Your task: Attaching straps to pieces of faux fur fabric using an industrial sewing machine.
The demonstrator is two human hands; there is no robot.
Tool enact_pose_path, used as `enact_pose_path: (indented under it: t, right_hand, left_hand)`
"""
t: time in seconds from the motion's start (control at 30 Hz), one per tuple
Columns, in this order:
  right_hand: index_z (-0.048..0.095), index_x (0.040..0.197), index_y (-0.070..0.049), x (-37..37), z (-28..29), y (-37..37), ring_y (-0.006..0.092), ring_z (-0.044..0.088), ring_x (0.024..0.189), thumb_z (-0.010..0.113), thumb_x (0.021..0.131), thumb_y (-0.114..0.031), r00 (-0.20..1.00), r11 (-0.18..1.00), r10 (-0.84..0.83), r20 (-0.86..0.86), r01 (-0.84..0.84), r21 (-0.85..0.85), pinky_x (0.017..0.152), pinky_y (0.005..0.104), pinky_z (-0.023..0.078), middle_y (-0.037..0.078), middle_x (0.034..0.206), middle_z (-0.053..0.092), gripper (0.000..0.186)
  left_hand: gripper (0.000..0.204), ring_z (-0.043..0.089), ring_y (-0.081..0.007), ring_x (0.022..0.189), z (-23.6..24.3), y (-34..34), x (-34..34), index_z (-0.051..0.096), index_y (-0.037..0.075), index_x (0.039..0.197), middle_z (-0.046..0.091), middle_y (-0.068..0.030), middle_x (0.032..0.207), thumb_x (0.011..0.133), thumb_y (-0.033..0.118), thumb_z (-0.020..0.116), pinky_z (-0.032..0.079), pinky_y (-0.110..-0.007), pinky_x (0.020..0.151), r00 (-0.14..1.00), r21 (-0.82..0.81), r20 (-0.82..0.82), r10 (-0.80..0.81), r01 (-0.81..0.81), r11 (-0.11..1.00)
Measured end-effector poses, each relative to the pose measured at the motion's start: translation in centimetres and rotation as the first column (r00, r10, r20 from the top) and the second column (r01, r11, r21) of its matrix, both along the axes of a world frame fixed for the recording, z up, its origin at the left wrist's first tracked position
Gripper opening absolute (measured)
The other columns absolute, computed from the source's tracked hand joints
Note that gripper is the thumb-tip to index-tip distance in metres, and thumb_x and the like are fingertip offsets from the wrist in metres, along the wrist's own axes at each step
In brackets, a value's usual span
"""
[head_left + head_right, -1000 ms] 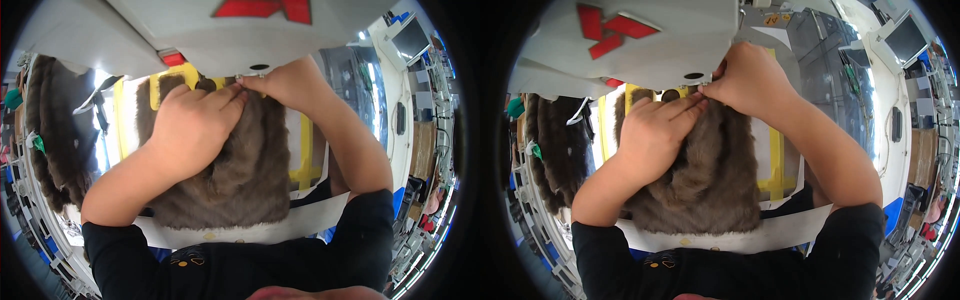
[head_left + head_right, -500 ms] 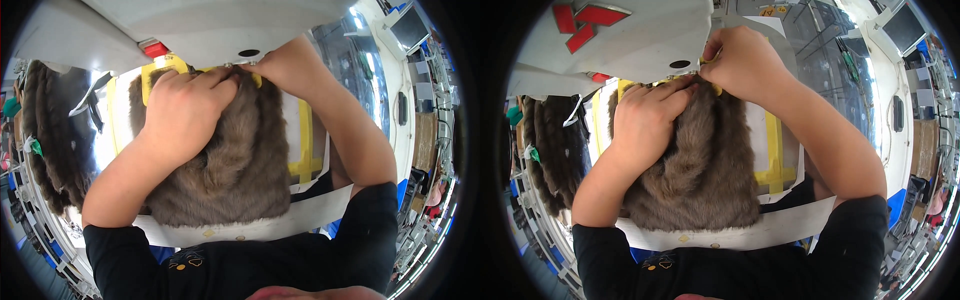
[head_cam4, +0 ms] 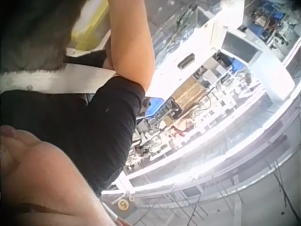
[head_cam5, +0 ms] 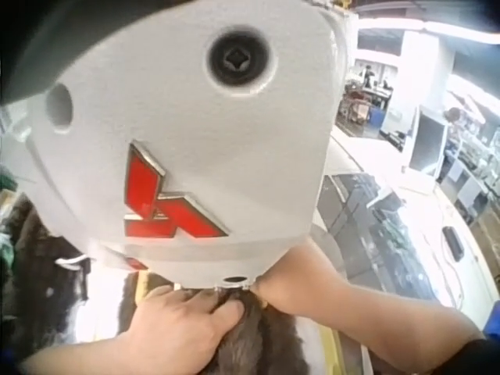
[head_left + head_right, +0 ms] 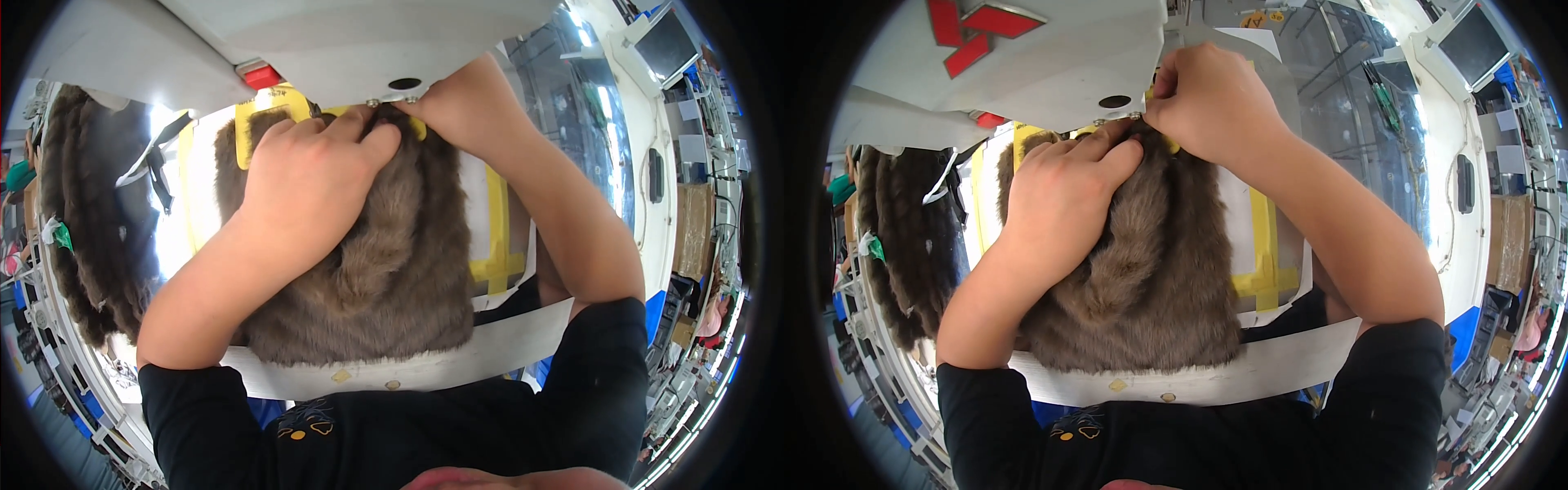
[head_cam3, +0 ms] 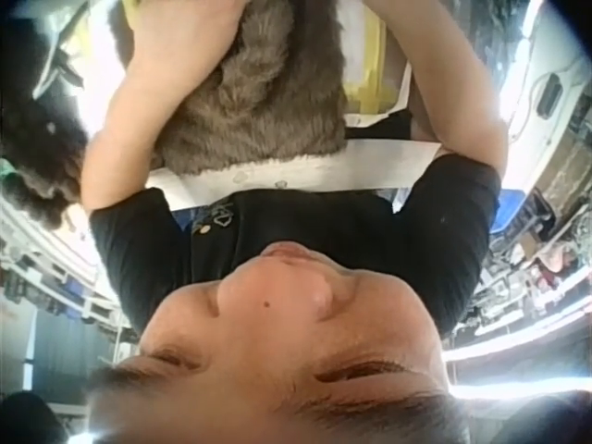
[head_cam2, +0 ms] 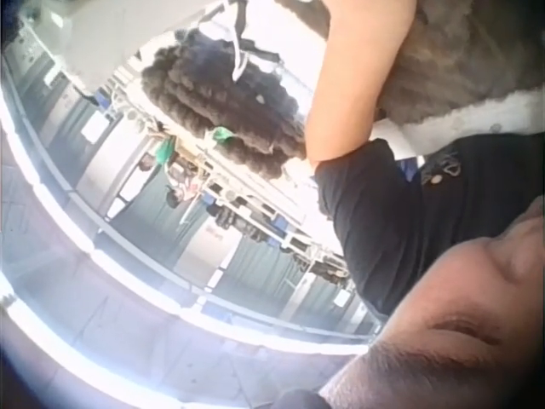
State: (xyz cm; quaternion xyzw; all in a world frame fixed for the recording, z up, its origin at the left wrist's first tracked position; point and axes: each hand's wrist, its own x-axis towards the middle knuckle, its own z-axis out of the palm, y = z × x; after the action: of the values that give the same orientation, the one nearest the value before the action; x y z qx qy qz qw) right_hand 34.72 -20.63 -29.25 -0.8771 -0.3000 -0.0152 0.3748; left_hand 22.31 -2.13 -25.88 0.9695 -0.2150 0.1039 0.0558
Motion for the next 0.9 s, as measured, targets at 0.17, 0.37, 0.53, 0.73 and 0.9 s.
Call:
enact_pose_path:
  t: [0.17,0.37,0.53,0.73,0.9]
  right_hand:
    - [0.077,0.091,-0.003,-1.4,2.9,-0.5,0.0346,0.073,0.079,0.071,0.080,-0.020,0.990,0.999,0.032,-0.136,-0.027,0.038,0.074,0.0441,0.057,0.014,0.080,0.074,0.021]
    - [0.080,0.107,-0.013,-1.2,3.7,-3.1,0.0352,0.070,0.081,0.061,0.085,-0.015,0.912,0.905,0.373,0.170,-0.318,-0.282,0.074,0.0472,0.057,0.013,0.088,0.074,0.029]
    - [0.080,0.118,-0.023,-1.6,3.6,-2.8,0.0344,0.071,0.082,0.060,0.088,-0.015,0.895,0.879,0.403,0.192,-0.321,-0.352,0.074,0.0459,0.058,0.011,0.091,0.075,0.036]
    - [0.080,0.117,-0.030,-1.5,3.0,-3.0,0.0319,0.071,0.073,0.061,0.089,-0.017,0.893,0.874,0.368,0.260,-0.237,-0.424,0.067,0.0434,0.058,0.007,0.084,0.076,0.036]
    - [0.082,0.112,-0.030,-1.2,3.2,-3.2,0.0281,0.069,0.066,0.064,0.089,-0.022,0.860,0.857,0.359,0.362,-0.150,-0.493,0.060,0.0396,0.056,0.004,0.075,0.073,0.030]
  left_hand:
    - [0.025,0.071,-0.0307,0.094,-0.2,0.1,-0.1,0.065,0.011,0.110,0.072,-0.0083,0.128,0.086,0.007,0.058,0.056,-0.042,0.084,1.000,0.023,-0.006,0.010,-0.010,1.000]
    - [0.025,0.071,-0.0300,0.094,-0.2,-0.1,-0.3,0.065,0.012,0.110,0.071,-0.0084,0.129,0.086,0.008,0.058,0.056,-0.041,0.084,1.000,-0.004,0.001,0.005,-0.005,1.000]
    - [0.025,0.072,-0.0292,0.094,-0.2,-0.1,-0.3,0.065,0.012,0.110,0.070,-0.0087,0.131,0.086,0.008,0.059,0.056,-0.041,0.084,1.000,0.031,-0.013,0.016,-0.016,0.999]
    - [0.026,0.072,-0.0288,0.093,0.0,0.0,-0.3,0.065,0.011,0.110,0.070,-0.0101,0.131,0.085,0.007,0.060,0.055,-0.040,0.082,1.000,0.022,-0.002,0.001,-0.001,1.000]
    - [0.026,0.072,-0.0288,0.093,-0.2,0.1,-0.2,0.065,0.011,0.110,0.070,-0.0105,0.131,0.085,0.007,0.060,0.055,-0.040,0.082,1.000,0.026,-0.002,0.005,-0.005,1.000]
